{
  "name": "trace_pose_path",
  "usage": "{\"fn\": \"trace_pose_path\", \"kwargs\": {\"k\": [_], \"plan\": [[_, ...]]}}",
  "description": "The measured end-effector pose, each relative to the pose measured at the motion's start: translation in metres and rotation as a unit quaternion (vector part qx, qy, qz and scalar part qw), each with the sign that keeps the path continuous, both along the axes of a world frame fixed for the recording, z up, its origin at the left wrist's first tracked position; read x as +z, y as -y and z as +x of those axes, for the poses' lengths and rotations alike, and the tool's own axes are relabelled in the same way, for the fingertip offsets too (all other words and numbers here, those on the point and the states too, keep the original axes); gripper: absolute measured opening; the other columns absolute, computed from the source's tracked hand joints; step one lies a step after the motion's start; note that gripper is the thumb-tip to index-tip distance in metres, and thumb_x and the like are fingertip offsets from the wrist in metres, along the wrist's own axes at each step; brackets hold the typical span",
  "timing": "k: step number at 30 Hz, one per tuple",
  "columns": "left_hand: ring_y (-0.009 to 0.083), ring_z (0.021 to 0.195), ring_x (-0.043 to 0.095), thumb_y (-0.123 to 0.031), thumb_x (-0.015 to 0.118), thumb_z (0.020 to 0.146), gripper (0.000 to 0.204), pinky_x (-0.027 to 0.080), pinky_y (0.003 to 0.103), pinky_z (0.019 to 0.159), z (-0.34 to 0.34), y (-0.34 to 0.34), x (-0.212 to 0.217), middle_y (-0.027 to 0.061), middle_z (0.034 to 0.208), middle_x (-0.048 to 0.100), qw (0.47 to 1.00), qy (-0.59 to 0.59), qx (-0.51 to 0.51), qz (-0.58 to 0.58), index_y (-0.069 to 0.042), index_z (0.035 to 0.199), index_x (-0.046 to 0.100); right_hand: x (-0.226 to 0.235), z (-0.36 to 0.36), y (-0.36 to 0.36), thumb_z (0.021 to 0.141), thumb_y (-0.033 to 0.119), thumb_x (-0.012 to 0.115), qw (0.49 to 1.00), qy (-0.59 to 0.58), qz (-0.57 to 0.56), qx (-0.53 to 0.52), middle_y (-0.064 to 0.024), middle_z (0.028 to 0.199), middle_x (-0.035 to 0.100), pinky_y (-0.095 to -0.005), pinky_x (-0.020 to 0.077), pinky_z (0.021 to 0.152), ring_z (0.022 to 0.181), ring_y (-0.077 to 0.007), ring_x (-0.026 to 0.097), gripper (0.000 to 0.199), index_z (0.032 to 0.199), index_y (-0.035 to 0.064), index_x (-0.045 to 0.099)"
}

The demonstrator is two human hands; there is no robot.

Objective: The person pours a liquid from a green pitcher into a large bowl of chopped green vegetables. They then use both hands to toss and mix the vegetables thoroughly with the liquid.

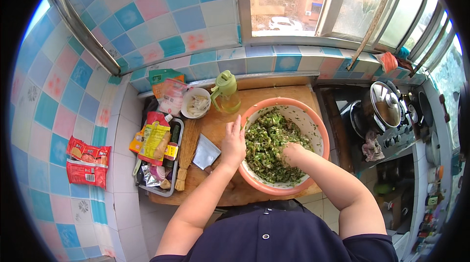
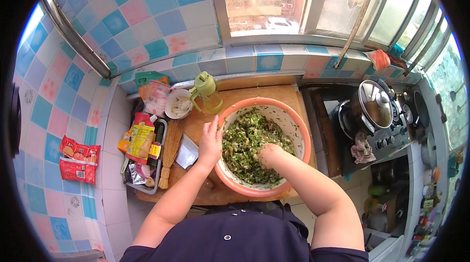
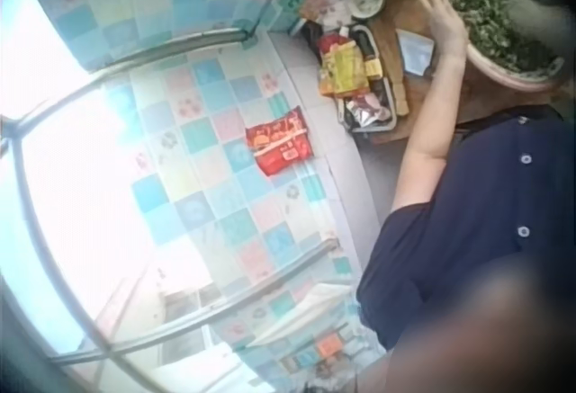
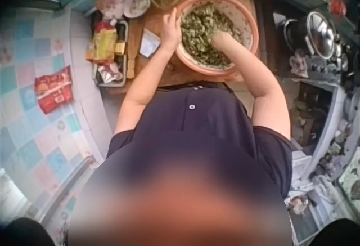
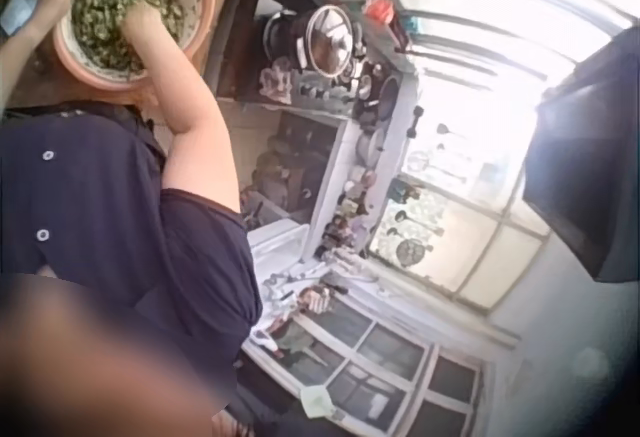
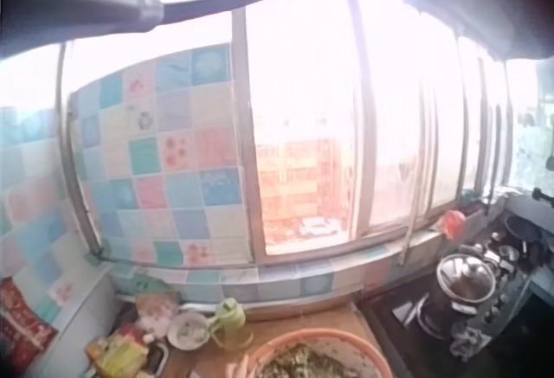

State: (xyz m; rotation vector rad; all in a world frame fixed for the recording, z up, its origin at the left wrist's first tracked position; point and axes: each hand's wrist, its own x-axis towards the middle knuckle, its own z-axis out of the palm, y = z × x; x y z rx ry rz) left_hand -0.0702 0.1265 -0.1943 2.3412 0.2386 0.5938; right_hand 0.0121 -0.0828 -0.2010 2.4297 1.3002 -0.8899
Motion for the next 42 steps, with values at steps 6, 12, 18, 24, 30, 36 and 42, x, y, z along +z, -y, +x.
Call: {"fn": "trace_pose_path", "kwargs": {"k": [6,12,18,24,30,36,42], "plan": [[0.0348,0.084,0.058,-0.017,0.047,0.094,0.039,0.048,0.043,0.071,0.002,0.000,0.001,0.0141,0.108,0.050,1.000,-0.020,-0.015,0.002,-0.003,0.130,0.043,0.068,0.024,0.028,0.075,0.014,0.060,0.957,-0.073,0.247,-0.134,-0.0163,0.105,0.064,-0.0376,0.0496,0.083,0.098,-0.0291,0.061,0.050,0.125,0.0092,0.052],[0.0349,0.083,0.058,-0.020,0.049,0.094,0.037,0.047,0.042,0.070,0.003,0.000,0.005,0.0144,0.099,0.053,0.999,-0.022,-0.005,-0.028,-0.002,0.126,0.049,0.054,0.071,-0.037,0.086,0.043,0.057,0.881,-0.168,0.203,-0.392,-0.0170,0.121,0.058,-0.0372,0.0443,0.093,0.109,-0.0283,0.057,0.056,0.126,0.0052,0.052],[0.0350,0.082,0.058,-0.020,0.050,0.094,0.036,0.047,0.041,0.070,0.006,-0.002,0.004,0.0150,0.096,0.055,0.999,-0.016,0.000,-0.049,-0.001,0.124,0.052,0.047,0.064,-0.098,0.084,0.046,0.057,0.974,-0.165,0.069,-0.140,-0.0179,0.124,0.056,-0.0378,0.0465,0.089,0.109,-0.0284,0.056,0.062,0.129,0.0042,0.048],[0.0360,0.083,0.058,-0.022,0.050,0.094,0.037,0.047,0.042,0.071,0.006,-0.001,0.006,0.0157,0.098,0.056,0.996,-0.033,0.023,-0.077,-0.001,0.123,0.052,0.051,0.039,-0.056,0.079,0.040,0.061,0.986,-0.161,-0.005,0.033,-0.0185,0.100,0.065,-0.0371,0.0501,0.080,0.100,-0.0257,0.060,0.044,0.100,0.0015,0.066],[0.0384,0.084,0.058,-0.023,0.049,0.094,0.037,0.047,0.043,0.072,0.004,0.001,0.002,0.0171,0.100,0.056,0.996,-0.044,0.026,-0.068,-0.002,0.124,0.050,0.008,-0.025,0.038,0.078,0.023,0.059,0.964,-0.011,-0.042,0.262,-0.0110,0.105,0.064,-0.0368,0.0495,0.080,0.103,-0.0268,0.059,0.024,0.095,0.0094,0.069],[0.0387,0.088,0.057,-0.023,0.048,0.094,0.037,0.047,0.044,0.074,0.009,0.001,0.004,0.0196,0.103,0.054,0.996,-0.058,0.016,-0.073,-0.002,0.124,0.049,-0.006,0.026,-0.022,0.078,0.020,0.061,0.965,0.034,-0.125,0.228,-0.0175,0.104,0.063,-0.0363,0.0508,0.073,0.090,-0.0261,0.063,0.020,0.090,0.0056,0.069],[0.0382,0.091,0.057,-0.022,0.048,0.094,0.037,0.047,0.043,0.077,0.010,0.001,0.007,0.0199,0.106,0.054,0.992,-0.079,0.036,-0.093,-0.001,0.125,0.048,0.028,0.063,-0.005,0.078,0.011,0.060,0.990,-0.121,0.076,-0.015,-0.0153,0.132,0.047,-0.0389,0.0412,0.097,0.117,-0.0296,0.050,0.041,0.119,0.0120,0.057]]}}
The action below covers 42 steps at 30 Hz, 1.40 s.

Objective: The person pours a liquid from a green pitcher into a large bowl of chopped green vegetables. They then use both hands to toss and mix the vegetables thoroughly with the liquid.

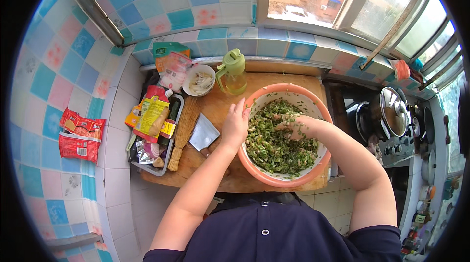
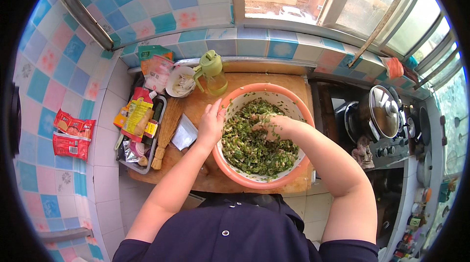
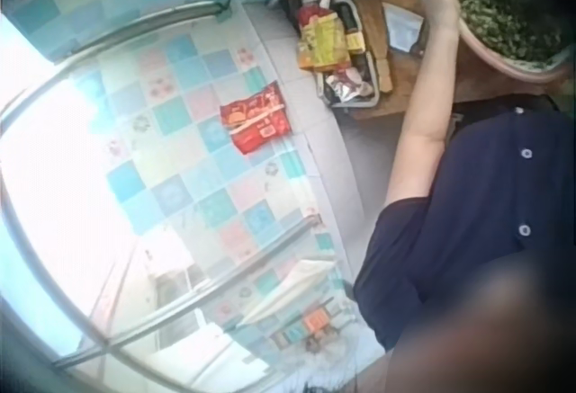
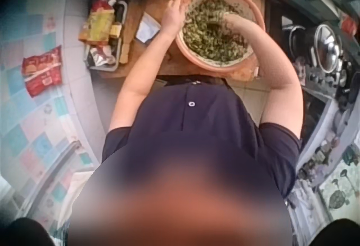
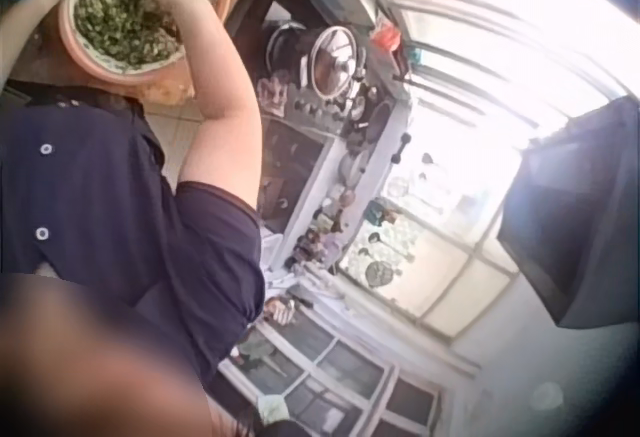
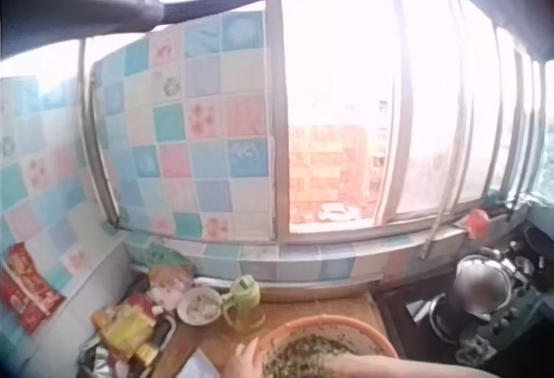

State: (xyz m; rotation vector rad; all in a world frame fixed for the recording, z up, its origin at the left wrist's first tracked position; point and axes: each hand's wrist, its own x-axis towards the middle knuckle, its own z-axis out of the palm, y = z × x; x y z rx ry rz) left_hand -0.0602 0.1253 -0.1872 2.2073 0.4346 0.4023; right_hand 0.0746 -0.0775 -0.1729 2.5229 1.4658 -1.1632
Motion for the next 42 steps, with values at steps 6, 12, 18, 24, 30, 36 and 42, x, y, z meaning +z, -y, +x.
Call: {"fn": "trace_pose_path", "kwargs": {"k": [6,12,18,24,30,36,42], "plan": [[0.0375,0.092,0.057,-0.021,0.050,0.093,0.037,0.046,0.042,0.078,0.000,-0.004,-0.010,0.0195,0.106,0.055,0.999,0.017,0.009,-0.039,0.000,0.124,0.050,0.045,-0.027,0.023,0.087,0.020,0.055,0.914,-0.020,0.003,-0.405,-0.0199,0.112,0.060,-0.0389,0.0476,0.087,0.102,-0.0300,0.059,0.044,0.123,-0.0032,0.046],[0.0369,0.093,0.057,-0.023,0.054,0.091,0.039,0.046,0.041,0.080,0.001,-0.003,-0.015,0.0196,0.103,0.057,0.996,0.035,0.036,-0.072,0.001,0.121,0.053,-0.014,-0.062,0.048,0.087,0.032,0.055,0.970,-0.019,-0.041,-0.239,-0.0158,0.121,0.049,-0.0399,0.0426,0.090,0.111,-0.0301,0.048,0.060,0.136,0.0045,0.033],[0.0372,0.092,0.057,-0.022,0.055,0.090,0.039,0.046,0.041,0.080,0.003,0.000,-0.006,0.0201,0.100,0.058,0.998,0.044,0.021,-0.047,0.001,0.121,0.054,-0.071,-0.068,0.053,0.086,0.052,0.052,0.690,-0.396,0.148,-0.588,-0.0051,0.151,0.017,-0.0492,0.0241,0.110,0.138,-0.0262,0.018,0.076,0.146,0.0178,0.021],[0.0371,0.089,0.057,-0.020,0.055,0.090,0.038,0.046,0.042,0.078,0.000,0.001,-0.004,0.0205,0.096,0.058,0.997,0.053,0.034,-0.039,0.002,0.121,0.053,0.046,-0.077,0.010,0.086,0.042,0.058,0.645,-0.341,0.190,-0.657,-0.0106,0.129,0.049,-0.0468,0.0477,0.089,0.111,-0.0248,0.054,0.053,0.129,0.0144,0.044],[0.0372,0.090,0.056,-0.018,0.054,0.090,0.038,0.045,0.042,0.078,0.001,0.008,-0.005,0.0205,0.099,0.057,0.998,0.046,0.027,-0.032,0.002,0.122,0.052,-0.007,-0.116,-0.019,0.084,0.026,0.051,0.961,0.153,0.198,-0.120,-0.0319,0.114,0.053,-0.0451,0.0415,0.093,0.108,-0.0381,0.054,0.062,0.132,-0.0077,0.031],[0.0365,0.091,0.056,-0.021,0.052,0.091,0.039,0.046,0.042,0.078,0.004,0.005,-0.011,0.0187,0.101,0.057,0.998,0.057,0.026,-0.031,0.000,0.124,0.050,-0.046,-0.081,-0.012,0.072,0.024,0.064,0.987,0.085,-0.132,-0.032,-0.0128,0.095,0.066,-0.0400,0.0513,0.076,0.093,-0.0288,0.062,0.026,0.092,0.0072,0.067],[0.0378,0.087,0.058,-0.021,0.052,0.092,0.039,0.047,0.042,0.075,0.002,0.004,-0.004,0.0188,0.099,0.057,0.999,0.043,0.027,-0.010,0.001,0.124,0.050,0.021,-0.079,0.003,0.079,0.029,0.060,0.998,0.040,0.041,-0.039,-0.0161,0.102,0.065,-0.0390,0.0476,0.086,0.102,-0.0297,0.060,0.034,0.104,0.0070,0.065]]}}
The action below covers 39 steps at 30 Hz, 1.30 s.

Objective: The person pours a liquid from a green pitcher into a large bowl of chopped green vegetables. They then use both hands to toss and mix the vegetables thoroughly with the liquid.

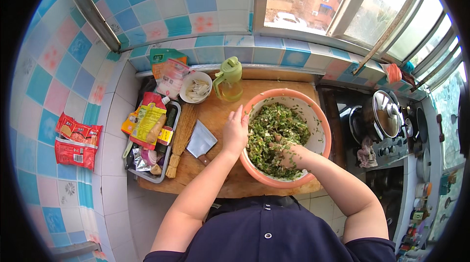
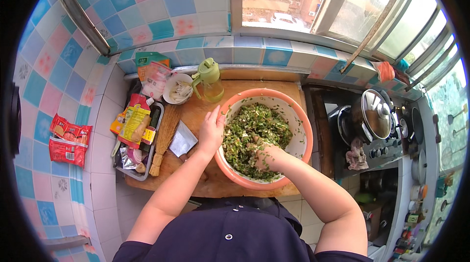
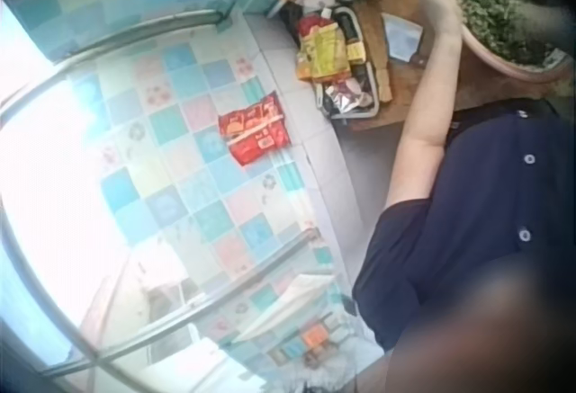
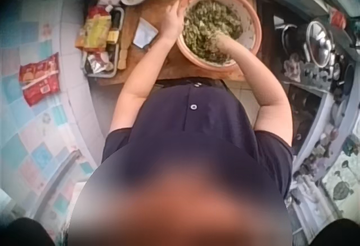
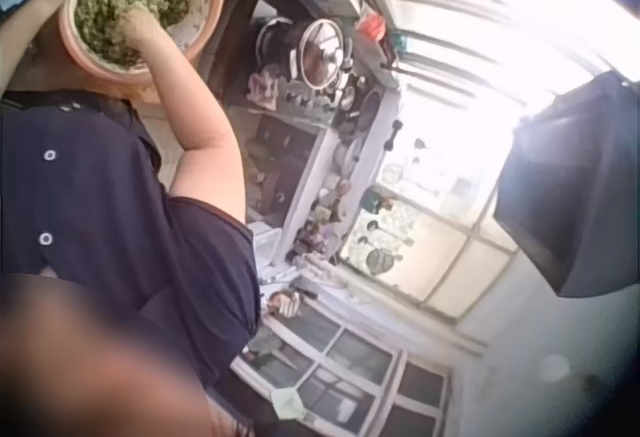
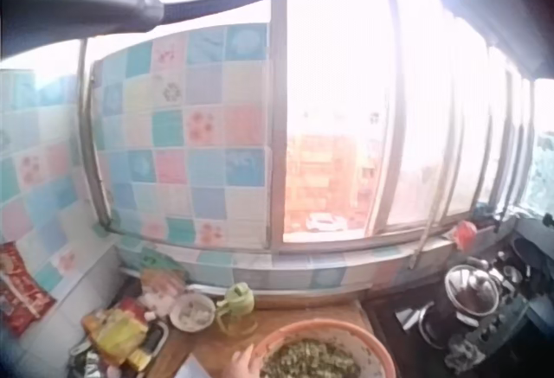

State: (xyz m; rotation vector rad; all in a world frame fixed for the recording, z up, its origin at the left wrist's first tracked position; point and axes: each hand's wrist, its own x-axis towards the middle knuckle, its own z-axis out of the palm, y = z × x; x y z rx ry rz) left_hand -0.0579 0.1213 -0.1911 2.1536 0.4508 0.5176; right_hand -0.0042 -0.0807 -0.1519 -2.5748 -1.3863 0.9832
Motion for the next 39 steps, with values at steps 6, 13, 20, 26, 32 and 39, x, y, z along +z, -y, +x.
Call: {"fn": "trace_pose_path", "kwargs": {"k": [6,13,20,26,32,39], "plan": [[0.0383,0.090,0.057,-0.020,0.050,0.092,0.038,0.046,0.043,0.077,-0.002,0.001,-0.001,0.0201,0.101,0.056,1.000,0.006,-0.002,-0.013,0.001,0.124,0.050,0.029,0.036,0.010,0.087,0.034,0.055,0.924,-0.055,-0.019,-0.378,-0.0189,0.126,0.054,-0.0418,0.0443,0.093,0.112,-0.0320,0.054,0.056,0.131,0.0018,0.044],[0.0416,0.090,0.057,-0.021,0.049,0.093,0.039,0.046,0.044,0.077,0.000,0.003,-0.001,0.0243,0.103,0.056,1.000,-0.007,-0.001,0.003,0.001,0.125,0.050,-0.011,0.110,-0.044,0.088,0.044,0.053,0.909,-0.167,-0.032,-0.380,-0.0190,0.123,0.055,-0.0424,0.0459,0.091,0.112,-0.0281,0.055,0.067,0.139,0.0050,0.032],[0.0348,0.087,0.058,-0.019,0.051,0.093,0.037,0.045,0.039,0.076,0.000,0.004,-0.002,0.0179,0.098,0.058,1.000,0.010,0.012,-0.004,-0.001,0.125,0.050,-0.016,0.106,-0.079,0.088,0.048,0.051,0.974,-0.130,-0.144,-0.120,-0.0199,0.115,0.060,-0.0419,0.0472,0.089,0.104,-0.0284,0.058,0.065,0.132,-0.0004,0.042],[0.0380,0.086,0.057,-0.019,0.051,0.093,0.038,0.046,0.042,0.075,-0.003,0.004,0.004,0.0193,0.098,0.057,1.000,0.007,0.013,-0.009,0.001,0.124,0.050,-0.012,0.039,-0.007,0.080,0.037,0.059,0.975,0.109,0.114,0.157,-0.0120,0.131,0.047,-0.0399,0.0456,0.092,0.115,-0.0287,0.048,0.061,0.133,0.0097,0.045],[0.0378,0.086,0.057,-0.020,0.051,0.093,0.039,0.046,0.042,0.074,-0.001,0.006,0.003,0.0188,0.098,0.057,1.000,0.011,0.001,-0.012,0.001,0.125,0.049,-0.072,0.020,0.011,0.078,0.033,0.058,0.957,0.211,-0.034,0.198,-0.0033,0.103,0.053,-0.0433,0.0378,0.080,0.103,-0.0229,0.049,0.030,0.101,0.0139,0.065],[0.0375,0.087,0.057,-0.021,0.049,0.093,0.038,0.046,0.042,0.074,0.000,0.000,-0.003,0.0187,0.098,0.057,1.000,-0.014,0.003,-0.027,0.000,0.124,0.050,-0.016,0.041,0.001,0.076,0.014,0.060,0.995,-0.009,-0.080,0.059,-0.0074,0.110,0.063,-0.0424,0.0467,0.085,0.104,-0.0296,0.057,0.028,0.103,0.0131,0.066]]}}
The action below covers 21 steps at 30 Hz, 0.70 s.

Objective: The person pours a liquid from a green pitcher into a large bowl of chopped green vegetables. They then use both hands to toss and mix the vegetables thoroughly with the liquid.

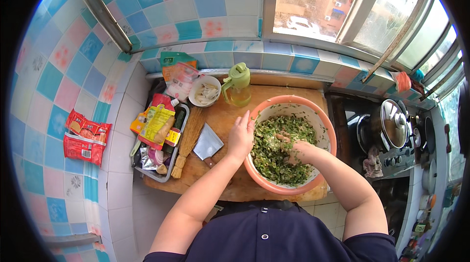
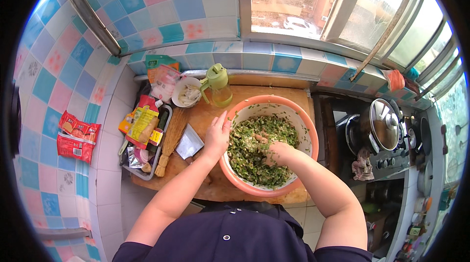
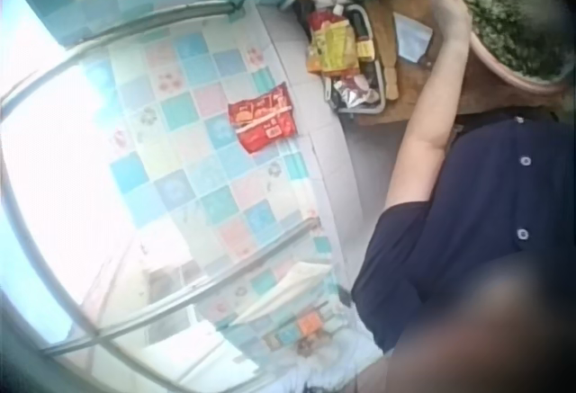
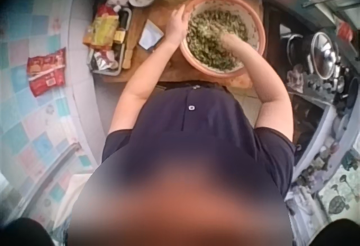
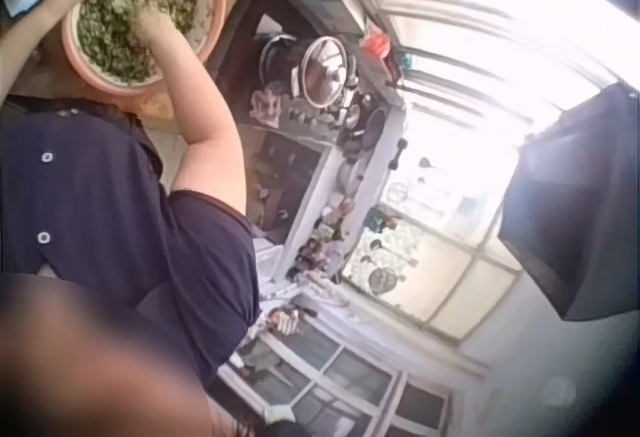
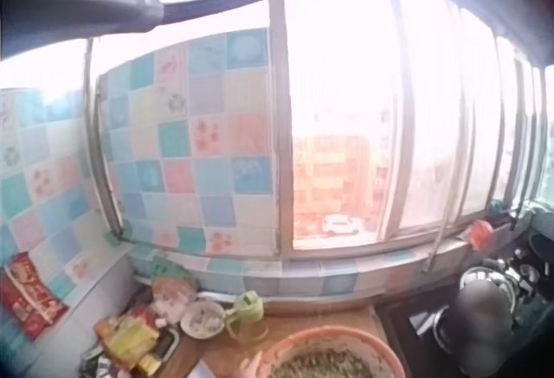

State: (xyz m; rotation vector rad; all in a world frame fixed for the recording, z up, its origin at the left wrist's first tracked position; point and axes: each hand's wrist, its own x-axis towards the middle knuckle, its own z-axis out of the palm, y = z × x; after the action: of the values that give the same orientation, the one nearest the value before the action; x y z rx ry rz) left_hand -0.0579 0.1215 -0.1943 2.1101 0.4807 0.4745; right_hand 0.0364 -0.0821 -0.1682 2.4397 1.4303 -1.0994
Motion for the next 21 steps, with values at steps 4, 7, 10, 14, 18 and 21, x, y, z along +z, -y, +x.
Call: {"fn": "trace_pose_path", "kwargs": {"k": [4,7,10,14,18,21], "plan": [[0.0370,0.088,0.057,-0.022,0.047,0.095,0.036,0.046,0.042,0.076,-0.002,-0.001,-0.002,0.0188,0.097,0.057,1.000,0.012,0.015,0.000,0.000,0.122,0.052,0.031,0.018,-0.010,0.082,0.017,0.058,0.963,0.004,0.184,-0.196,-0.0101,0.108,0.064,-0.0390,0.0498,0.081,0.093,-0.0253,0.063,0.041,0.123,0.0177,0.057],[0.0372,0.089,0.057,-0.022,0.044,0.096,0.035,0.046,0.042,0.076,0.002,0.003,0.002,0.0190,0.097,0.058,1.000,0.022,0.007,0.010,0.001,0.121,0.053,0.019,0.058,-0.037,0.087,0.022,0.053,0.938,0.047,0.073,-0.336,-0.0125,0.097,0.066,-0.0357,0.0508,0.075,0.082,-0.0218,0.063,0.031,0.115,0.0144,0.061],[0.0376,0.090,0.057,-0.022,0.043,0.097,0.035,0.045,0.042,0.077,0.001,0.004,0.008,0.0192,0.098,0.058,1.000,0.014,-0.003,0.006,0.001,0.120,0.053,0.000,0.074,-0.074,0.088,0.028,0.049,0.941,0.039,0.053,-0.333,-0.0149,0.092,0.066,-0.0372,0.0501,0.076,0.082,-0.0250,0.063,0.032,0.109,0.0087,0.063],[0.0381,0.090,0.056,-0.022,0.042,0.097,0.035,0.045,0.042,0.077,-0.001,0.000,0.006,0.0193,0.099,0.058,1.000,0.016,0.001,0.010,0.000,0.121,0.053,-0.012,0.030,-0.110,0.084,0.041,0.048,0.985,-0.005,0.110,-0.130,-0.0172,0.103,0.065,-0.0386,0.0469,0.085,0.092,-0.0324,0.061,0.046,0.104,0.0024,0.064],[0.0386,0.090,0.056,-0.023,0.042,0.097,0.035,0.045,0.042,0.077,0.001,0.002,0.007,0.0195,0.100,0.058,1.000,0.012,-0.003,-0.017,0.000,0.121,0.053,-0.018,0.009,-0.095,0.078,0.055,0.054,0.992,-0.076,0.072,-0.067,-0.0193,0.105,0.064,-0.0384,0.0464,0.086,0.098,-0.0320,0.059,0.059,0.107,0.0043,0.064],[0.0384,0.090,0.056,-0.023,0.042,0.097,0.035,0.046,0.042,0.077,-0.001,0.001,0.006,0.0191,0.100,0.057,1.000,0.000,-0.002,-0.020,-0.001,0.122,0.052,0.003,-0.003,-0.072,0.073,0.040,0.065,0.996,-0.072,0.039,0.037,-0.0139,0.098,0.064,-0.0375,0.0480,0.080,0.094,-0.0294,0.059,0.042,0.103,0.0100,0.068]]}}
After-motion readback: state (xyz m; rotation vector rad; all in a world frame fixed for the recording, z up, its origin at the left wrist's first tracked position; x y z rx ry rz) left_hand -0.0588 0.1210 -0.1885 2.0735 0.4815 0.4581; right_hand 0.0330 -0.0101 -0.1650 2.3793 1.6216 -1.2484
